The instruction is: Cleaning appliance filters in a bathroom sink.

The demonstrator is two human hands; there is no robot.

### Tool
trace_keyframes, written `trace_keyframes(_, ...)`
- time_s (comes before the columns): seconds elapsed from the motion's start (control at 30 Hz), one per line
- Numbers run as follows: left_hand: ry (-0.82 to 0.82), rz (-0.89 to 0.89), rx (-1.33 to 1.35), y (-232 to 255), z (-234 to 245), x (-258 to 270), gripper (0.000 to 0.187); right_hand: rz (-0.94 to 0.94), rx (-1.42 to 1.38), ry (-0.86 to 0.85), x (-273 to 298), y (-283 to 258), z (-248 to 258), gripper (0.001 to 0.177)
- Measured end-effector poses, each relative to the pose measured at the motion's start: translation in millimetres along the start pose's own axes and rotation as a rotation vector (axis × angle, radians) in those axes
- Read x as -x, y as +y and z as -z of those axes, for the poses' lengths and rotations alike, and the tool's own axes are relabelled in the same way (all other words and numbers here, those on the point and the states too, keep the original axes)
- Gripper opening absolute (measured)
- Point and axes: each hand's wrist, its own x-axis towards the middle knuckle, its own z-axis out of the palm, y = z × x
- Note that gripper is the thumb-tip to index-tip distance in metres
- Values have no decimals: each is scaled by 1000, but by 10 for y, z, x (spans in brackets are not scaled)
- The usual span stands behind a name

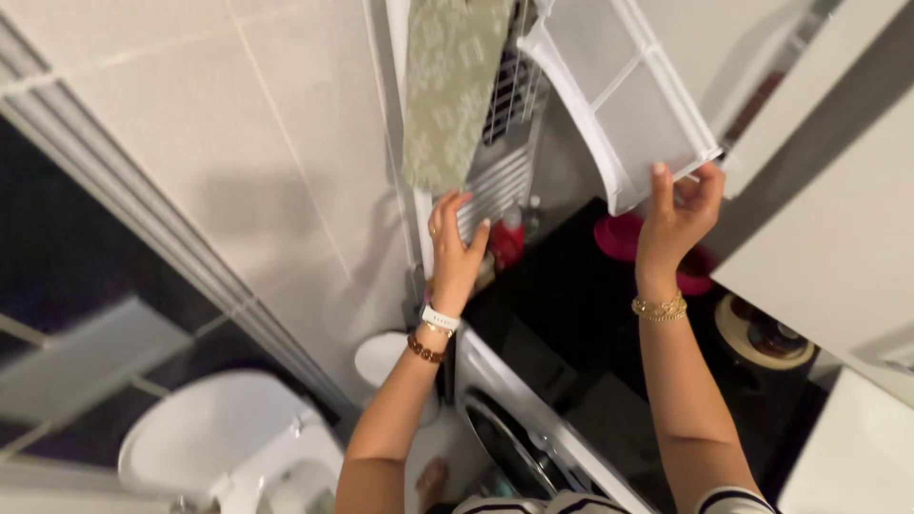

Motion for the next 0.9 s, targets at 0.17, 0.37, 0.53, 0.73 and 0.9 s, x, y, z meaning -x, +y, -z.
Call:
trace_keyframes(0.17, 1, -225, 62, -153, -43, -1297, 45, 81, 88, 111, -679, 10, -699, 32)
trace_keyframes(0.37, 41, -533, -152, -143, -486, -2570, 52, 261, 401, 87, -1463, 33, -1191, 31)
trace_keyframes(0.53, -11, -620, -310, -114, -696, -2938, 68, 355, 640, 78, -1988, 131, -1642, 36)
trace_keyframes(0.73, -32, -619, -446, -180, -725, -2849, 59, 446, 804, 42, -2625, 573, -1864, 36)
trace_keyframes(0.9, -12, -609, -440, -150, -709, -2832, 56, 605, 937, -1, -2954, 706, -1758, 29)
